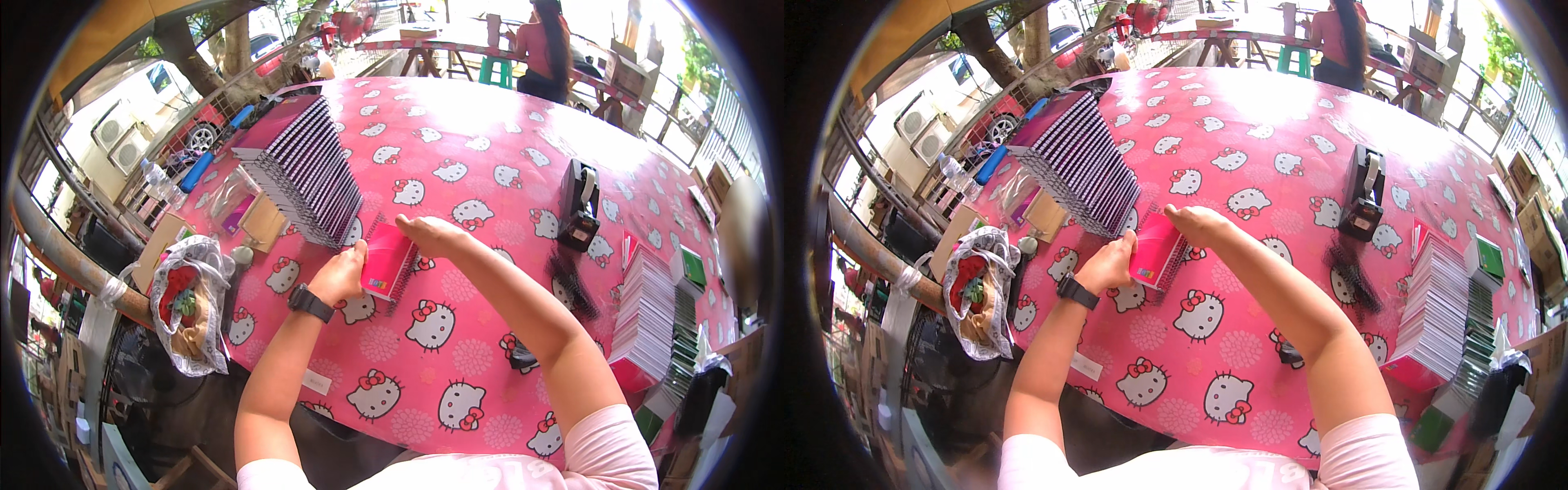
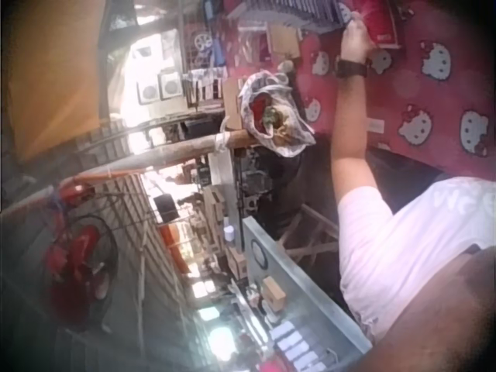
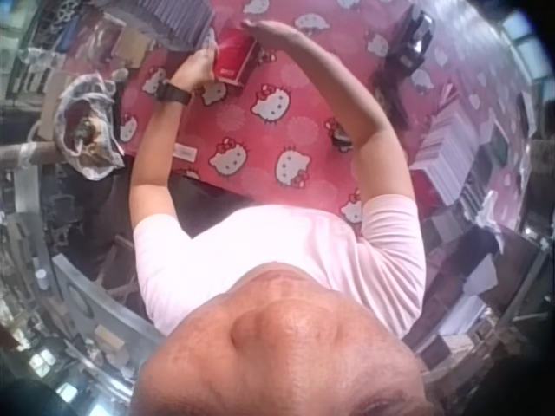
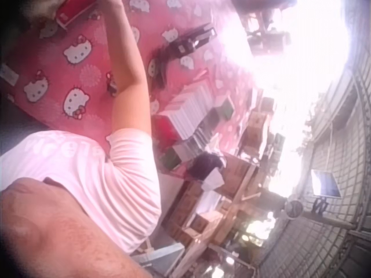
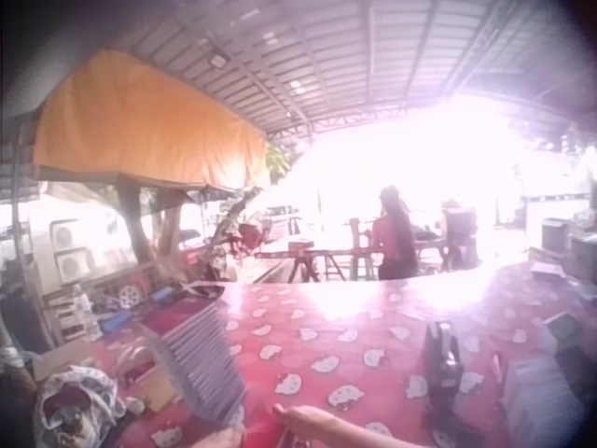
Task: The person assembles spiral-bound notebooks by inserting a black plastic comb into the punched holes of a pink cover and a stack of white pages. They then use a blue pen to press the comb's teeth into the holes to secure the pages. The finished notebook is placed on a growing stack on the table.
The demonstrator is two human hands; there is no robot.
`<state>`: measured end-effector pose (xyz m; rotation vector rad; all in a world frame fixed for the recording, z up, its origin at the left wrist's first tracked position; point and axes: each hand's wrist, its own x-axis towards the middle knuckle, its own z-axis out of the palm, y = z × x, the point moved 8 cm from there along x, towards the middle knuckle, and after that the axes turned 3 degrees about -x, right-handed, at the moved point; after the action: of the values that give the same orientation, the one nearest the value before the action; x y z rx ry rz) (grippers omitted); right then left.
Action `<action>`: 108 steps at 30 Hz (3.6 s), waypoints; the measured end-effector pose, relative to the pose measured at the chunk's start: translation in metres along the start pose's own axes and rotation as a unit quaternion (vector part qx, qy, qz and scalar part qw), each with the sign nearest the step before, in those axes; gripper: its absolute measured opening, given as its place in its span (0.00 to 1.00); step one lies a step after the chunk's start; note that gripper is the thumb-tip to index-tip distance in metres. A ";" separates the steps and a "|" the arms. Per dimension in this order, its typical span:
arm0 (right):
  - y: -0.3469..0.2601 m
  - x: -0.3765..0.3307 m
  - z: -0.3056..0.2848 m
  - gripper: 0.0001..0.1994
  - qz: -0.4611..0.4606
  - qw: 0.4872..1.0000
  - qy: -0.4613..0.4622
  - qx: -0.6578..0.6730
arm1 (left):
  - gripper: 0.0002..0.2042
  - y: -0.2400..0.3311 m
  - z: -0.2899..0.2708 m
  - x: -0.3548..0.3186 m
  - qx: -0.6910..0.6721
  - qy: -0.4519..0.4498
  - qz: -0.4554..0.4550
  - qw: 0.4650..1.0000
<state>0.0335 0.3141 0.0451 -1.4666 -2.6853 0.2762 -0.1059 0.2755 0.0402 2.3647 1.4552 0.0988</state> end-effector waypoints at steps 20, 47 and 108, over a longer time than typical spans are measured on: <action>-0.006 -0.215 -0.053 0.31 0.078 0.993 -0.015 0.084 | 0.48 -0.040 0.002 -0.025 -0.073 0.154 0.089 0.981; -0.042 -0.418 -0.079 0.08 0.167 0.895 0.386 0.147 | 0.20 0.302 0.070 -0.113 -0.380 -0.009 0.352 0.855; -0.012 -0.418 -0.009 0.12 0.213 0.855 0.278 0.383 | 0.16 0.277 0.074 -0.143 -0.210 0.201 0.356 0.888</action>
<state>0.2515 -0.0423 0.0669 -1.5063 -1.4970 0.7120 0.0808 0.0187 0.0830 2.4384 0.5218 1.0273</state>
